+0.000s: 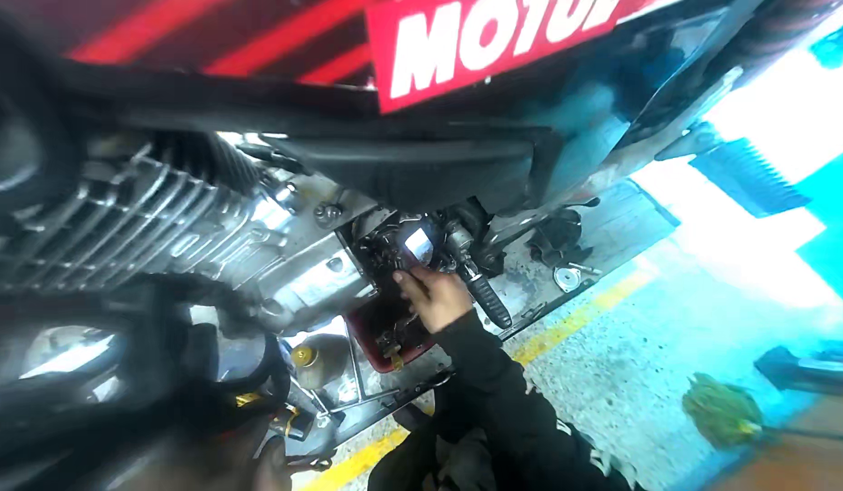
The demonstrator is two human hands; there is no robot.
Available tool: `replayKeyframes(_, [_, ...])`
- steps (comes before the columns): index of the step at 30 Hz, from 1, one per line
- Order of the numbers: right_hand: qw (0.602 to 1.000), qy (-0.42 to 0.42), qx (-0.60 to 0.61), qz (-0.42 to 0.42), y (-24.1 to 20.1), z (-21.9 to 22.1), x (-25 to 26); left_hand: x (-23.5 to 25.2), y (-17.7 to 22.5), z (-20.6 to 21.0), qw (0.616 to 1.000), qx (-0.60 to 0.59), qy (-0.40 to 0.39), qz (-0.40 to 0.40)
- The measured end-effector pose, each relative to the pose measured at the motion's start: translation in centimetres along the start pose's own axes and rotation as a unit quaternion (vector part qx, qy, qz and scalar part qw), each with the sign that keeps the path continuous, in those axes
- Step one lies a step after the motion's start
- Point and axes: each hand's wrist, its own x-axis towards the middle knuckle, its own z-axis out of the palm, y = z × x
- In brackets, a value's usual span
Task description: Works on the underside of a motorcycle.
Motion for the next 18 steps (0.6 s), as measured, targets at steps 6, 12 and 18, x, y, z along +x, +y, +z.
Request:
replayKeyframes(6, [0.986,-0.047,0.148,0.053,-0.4,1.5,1.5,1.9,1.8,-0.4,1.000,0.027,0.000,0.007])
replayKeyframes(12, [0.997,-0.014,0.060,0.037,-2.3,0.1,1.4,1.9,2.2,-0.5,1.000,0.029,0.004,-0.006])
replayKeyframes(18, [0.999,0.026,0.032,0.015,-1.7,0.3,0.8,2.1,2.1,-0.5,1.000,0.018,0.015,-0.014])
